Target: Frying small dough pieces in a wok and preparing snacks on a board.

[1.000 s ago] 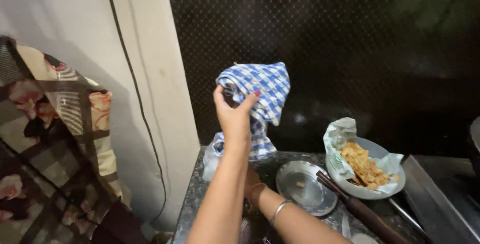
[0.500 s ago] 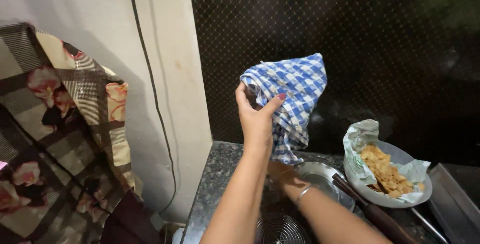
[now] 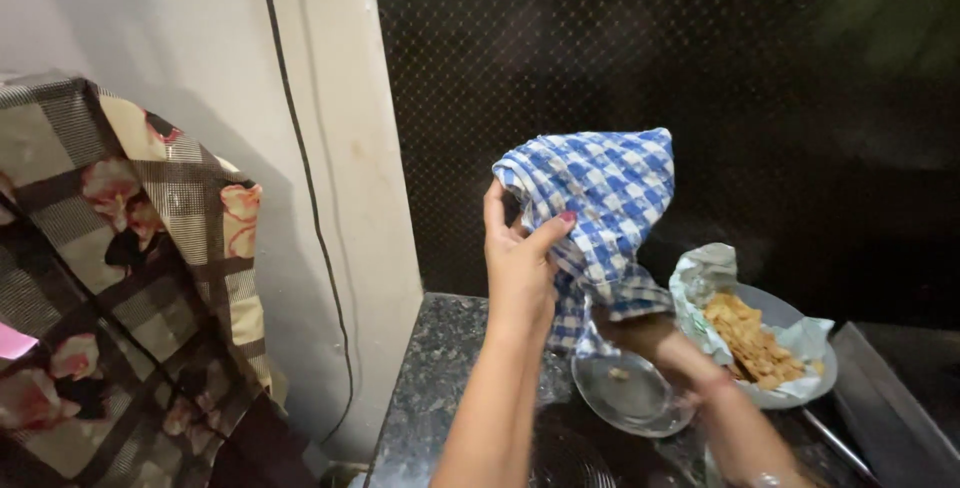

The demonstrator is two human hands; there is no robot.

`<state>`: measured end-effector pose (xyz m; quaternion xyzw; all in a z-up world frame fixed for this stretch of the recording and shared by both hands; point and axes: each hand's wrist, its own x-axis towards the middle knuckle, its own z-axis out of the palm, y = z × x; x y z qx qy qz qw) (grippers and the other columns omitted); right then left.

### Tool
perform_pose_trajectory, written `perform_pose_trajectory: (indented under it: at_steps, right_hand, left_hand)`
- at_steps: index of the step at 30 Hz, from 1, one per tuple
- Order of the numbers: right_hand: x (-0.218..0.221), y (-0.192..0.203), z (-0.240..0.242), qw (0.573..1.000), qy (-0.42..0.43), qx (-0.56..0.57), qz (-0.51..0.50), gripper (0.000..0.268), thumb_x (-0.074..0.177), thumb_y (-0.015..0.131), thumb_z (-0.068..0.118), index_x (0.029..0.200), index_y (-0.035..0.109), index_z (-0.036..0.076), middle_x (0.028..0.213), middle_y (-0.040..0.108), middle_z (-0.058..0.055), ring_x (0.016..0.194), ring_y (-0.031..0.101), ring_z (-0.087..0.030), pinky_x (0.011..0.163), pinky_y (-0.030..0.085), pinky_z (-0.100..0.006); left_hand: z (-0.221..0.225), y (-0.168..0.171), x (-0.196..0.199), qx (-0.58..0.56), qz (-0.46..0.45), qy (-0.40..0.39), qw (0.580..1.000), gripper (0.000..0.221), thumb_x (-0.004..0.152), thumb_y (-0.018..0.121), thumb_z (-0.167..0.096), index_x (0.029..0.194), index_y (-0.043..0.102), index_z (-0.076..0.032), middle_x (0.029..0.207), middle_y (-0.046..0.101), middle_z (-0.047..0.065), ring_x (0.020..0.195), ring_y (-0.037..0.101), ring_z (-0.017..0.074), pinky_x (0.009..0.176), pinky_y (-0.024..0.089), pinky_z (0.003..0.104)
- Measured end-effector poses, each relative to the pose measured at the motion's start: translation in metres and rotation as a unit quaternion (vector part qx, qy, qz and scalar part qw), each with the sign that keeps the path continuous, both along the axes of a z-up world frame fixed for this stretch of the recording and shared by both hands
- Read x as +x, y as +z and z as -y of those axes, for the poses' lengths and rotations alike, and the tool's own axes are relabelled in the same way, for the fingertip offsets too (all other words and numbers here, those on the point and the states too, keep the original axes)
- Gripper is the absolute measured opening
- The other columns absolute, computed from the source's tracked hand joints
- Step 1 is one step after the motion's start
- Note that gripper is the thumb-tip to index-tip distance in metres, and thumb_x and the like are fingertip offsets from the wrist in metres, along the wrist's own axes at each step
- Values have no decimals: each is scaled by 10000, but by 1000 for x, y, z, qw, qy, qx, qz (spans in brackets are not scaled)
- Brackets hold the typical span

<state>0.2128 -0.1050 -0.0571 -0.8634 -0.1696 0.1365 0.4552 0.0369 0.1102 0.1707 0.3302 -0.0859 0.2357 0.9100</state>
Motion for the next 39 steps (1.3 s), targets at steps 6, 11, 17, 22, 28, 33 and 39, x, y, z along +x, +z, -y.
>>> perform_pose_trajectory:
  at_steps: [6,11,17,22,28,33,39]
  right_hand:
    - [-173,132,64,823,-116,508,-227,512,1020,398,277,1431,403,-28,1439,522,-231,1318,539,-358,1132,422,-540]
    - [-225,167,81,799,-202,512,-242,732,1032,287,546,1485,427,-11,1447,563,-207,1333,530,-319,1143,367,-464]
    - [-288,192,81,837,186,491,-153,731,1003,509,507,1470,386,-42,1455,519,-218,1315,528,-340,1068,444,-539]
    - [-284,164,123,889,154,249,353,703,876,825,260,1437,505,-19,1336,629,-149,1236,637,-255,1024,557,-449]
    - [-303,195,127,839,-160,497,-156,455,896,651,191,1321,633,28,1095,751,-107,875,731,-165,704,617,-325]
    - [-289,193,142,909,-84,399,-84,283,917,656,69,1187,654,-17,943,712,-114,701,722,-153,617,609,-273]
    - [-279,220,158,847,-191,497,-4,174,986,634,150,1127,637,49,924,713,-55,739,699,-115,652,580,-252]
  left_hand:
    - [30,31,-52,-33,35,-33,998,872,743,560,169,1540,347,-114,1295,638,144,1087,682,242,858,588,358]
    - [60,39,-81,-34,116,-97,988,801,763,490,170,1513,400,-94,1286,637,107,1118,641,203,904,558,313]
    - [94,31,-99,125,108,-107,980,727,719,446,136,1417,530,-53,1234,650,58,1116,623,165,887,518,268]
    - [104,11,-109,290,110,-22,951,654,687,450,96,1301,642,-23,1209,680,57,1145,618,145,982,476,245]
    - [118,-26,-118,384,75,78,917,402,718,666,-2,1115,722,9,1125,653,49,1004,616,150,903,504,269]
    - [128,-33,-133,328,0,-51,943,286,780,660,-51,1055,729,-13,940,670,20,808,590,113,723,485,259]
    - [132,-67,-131,222,-36,-141,964,398,832,607,-256,1129,701,-9,986,736,36,852,661,123,798,516,286]
